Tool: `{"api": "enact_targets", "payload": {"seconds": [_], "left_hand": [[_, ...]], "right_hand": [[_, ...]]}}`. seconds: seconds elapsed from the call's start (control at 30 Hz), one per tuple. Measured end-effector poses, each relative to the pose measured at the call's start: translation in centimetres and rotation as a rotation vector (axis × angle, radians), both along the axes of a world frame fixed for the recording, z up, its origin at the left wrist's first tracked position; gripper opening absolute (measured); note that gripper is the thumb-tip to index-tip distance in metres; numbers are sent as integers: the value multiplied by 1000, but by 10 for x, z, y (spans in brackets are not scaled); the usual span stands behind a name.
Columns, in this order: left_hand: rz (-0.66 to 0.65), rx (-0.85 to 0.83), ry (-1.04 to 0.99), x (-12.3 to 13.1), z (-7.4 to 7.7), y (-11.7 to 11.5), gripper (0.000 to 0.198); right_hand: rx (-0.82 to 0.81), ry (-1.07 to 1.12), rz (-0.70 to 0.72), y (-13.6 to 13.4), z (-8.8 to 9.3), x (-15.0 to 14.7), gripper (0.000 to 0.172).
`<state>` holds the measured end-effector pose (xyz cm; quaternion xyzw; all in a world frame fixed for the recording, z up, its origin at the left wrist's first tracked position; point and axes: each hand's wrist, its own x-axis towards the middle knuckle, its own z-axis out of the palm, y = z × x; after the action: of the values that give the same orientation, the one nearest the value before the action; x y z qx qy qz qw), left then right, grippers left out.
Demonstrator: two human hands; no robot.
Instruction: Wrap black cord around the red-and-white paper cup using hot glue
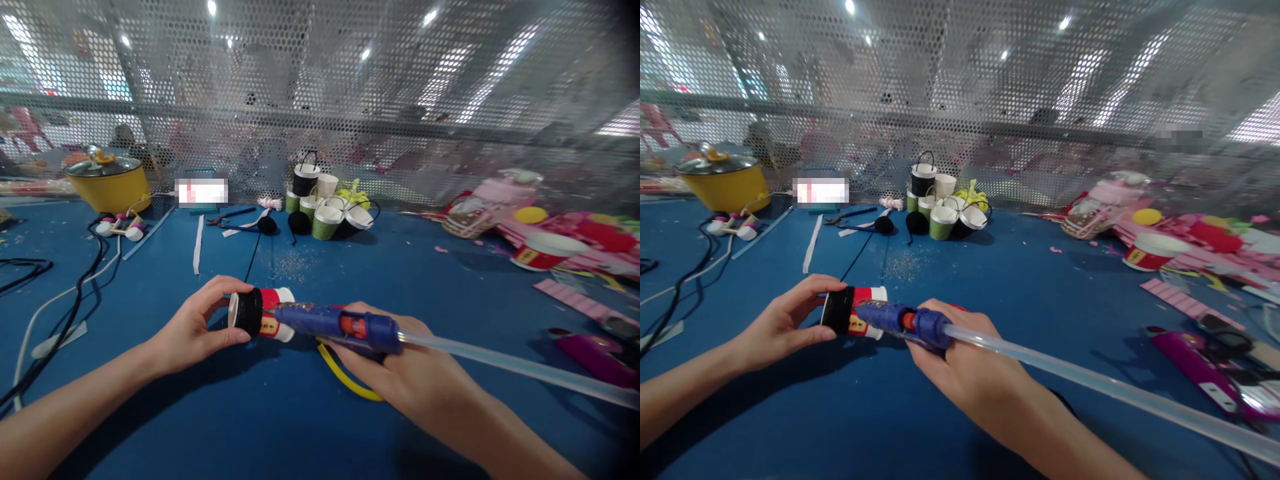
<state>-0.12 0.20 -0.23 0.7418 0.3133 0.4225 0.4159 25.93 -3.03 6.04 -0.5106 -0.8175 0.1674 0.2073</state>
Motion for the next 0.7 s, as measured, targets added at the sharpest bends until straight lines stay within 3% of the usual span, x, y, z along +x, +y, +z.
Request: {"api": "enact_targets", "payload": {"seconds": [0.27, 0.7], "left_hand": [[-40, 138, 74, -2, 1, 0, 46], [-52, 208, 136, -2, 4, -1, 44]], "right_hand": [[27, 6, -30, 4, 5, -3, 13], [167, -211, 33, 10, 6, -3, 24]]}}
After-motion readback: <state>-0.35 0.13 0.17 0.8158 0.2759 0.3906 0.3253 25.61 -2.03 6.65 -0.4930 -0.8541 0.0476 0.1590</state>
